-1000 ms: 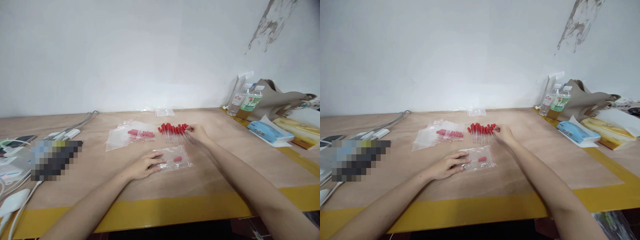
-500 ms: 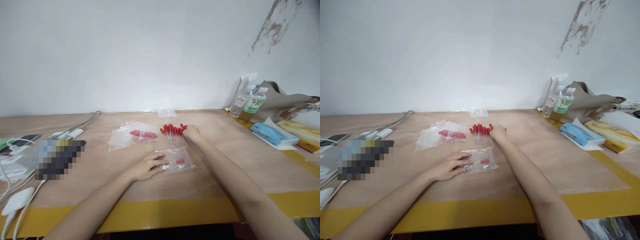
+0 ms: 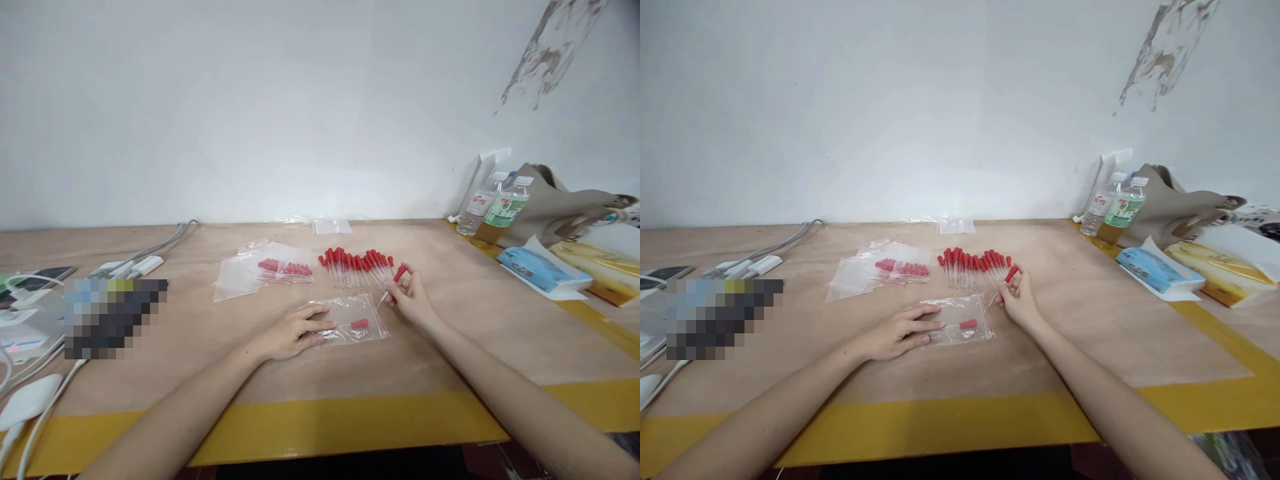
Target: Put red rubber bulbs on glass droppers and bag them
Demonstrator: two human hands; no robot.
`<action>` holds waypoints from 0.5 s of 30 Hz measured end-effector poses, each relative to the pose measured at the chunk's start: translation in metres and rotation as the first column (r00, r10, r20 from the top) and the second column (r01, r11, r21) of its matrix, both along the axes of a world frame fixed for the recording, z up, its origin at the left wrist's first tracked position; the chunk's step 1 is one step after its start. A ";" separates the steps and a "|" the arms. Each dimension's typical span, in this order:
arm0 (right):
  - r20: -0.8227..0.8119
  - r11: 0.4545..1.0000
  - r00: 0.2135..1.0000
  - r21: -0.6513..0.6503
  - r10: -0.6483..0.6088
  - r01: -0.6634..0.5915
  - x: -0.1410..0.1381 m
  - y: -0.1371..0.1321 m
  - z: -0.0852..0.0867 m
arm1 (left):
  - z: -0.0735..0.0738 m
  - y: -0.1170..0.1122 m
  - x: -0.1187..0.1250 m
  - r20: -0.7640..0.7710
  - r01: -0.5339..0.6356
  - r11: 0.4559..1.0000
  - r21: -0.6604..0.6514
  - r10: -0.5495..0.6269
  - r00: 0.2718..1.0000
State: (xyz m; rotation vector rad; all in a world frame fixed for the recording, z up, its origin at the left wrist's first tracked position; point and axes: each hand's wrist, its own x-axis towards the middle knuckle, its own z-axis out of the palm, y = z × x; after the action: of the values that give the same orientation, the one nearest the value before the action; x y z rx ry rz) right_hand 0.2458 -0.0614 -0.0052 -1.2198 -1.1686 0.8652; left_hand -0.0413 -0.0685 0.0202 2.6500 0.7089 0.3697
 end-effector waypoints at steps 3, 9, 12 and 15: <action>-0.140 0.998 0.990 -0.059 -0.001 -0.008 -0.010 -0.003 -0.004 | 0.000 0.000 0.000 0.018 0.011 1.000 0.009 -0.011 1.000; -0.222 0.952 0.951 -0.170 0.215 -0.255 -0.010 -0.012 0.000 | 0.004 -0.003 0.000 -0.040 -0.017 0.999 0.029 0.018 0.999; -0.054 0.878 0.910 -0.248 0.410 -0.410 0.002 -0.014 0.004 | 0.006 -0.004 0.000 -0.038 -0.039 0.999 0.011 0.039 0.998; 0.176 0.869 0.860 -0.238 0.478 -0.434 0.007 -0.013 0.004 | 0.005 -0.004 0.000 -0.030 -0.049 0.999 -0.001 0.049 0.998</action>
State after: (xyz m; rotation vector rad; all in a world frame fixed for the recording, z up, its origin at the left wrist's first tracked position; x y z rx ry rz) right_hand 0.2530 -0.0748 -0.0014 -1.2370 -1.6373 1.2398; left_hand -0.0417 -0.0723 0.0255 2.6452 0.7845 0.3433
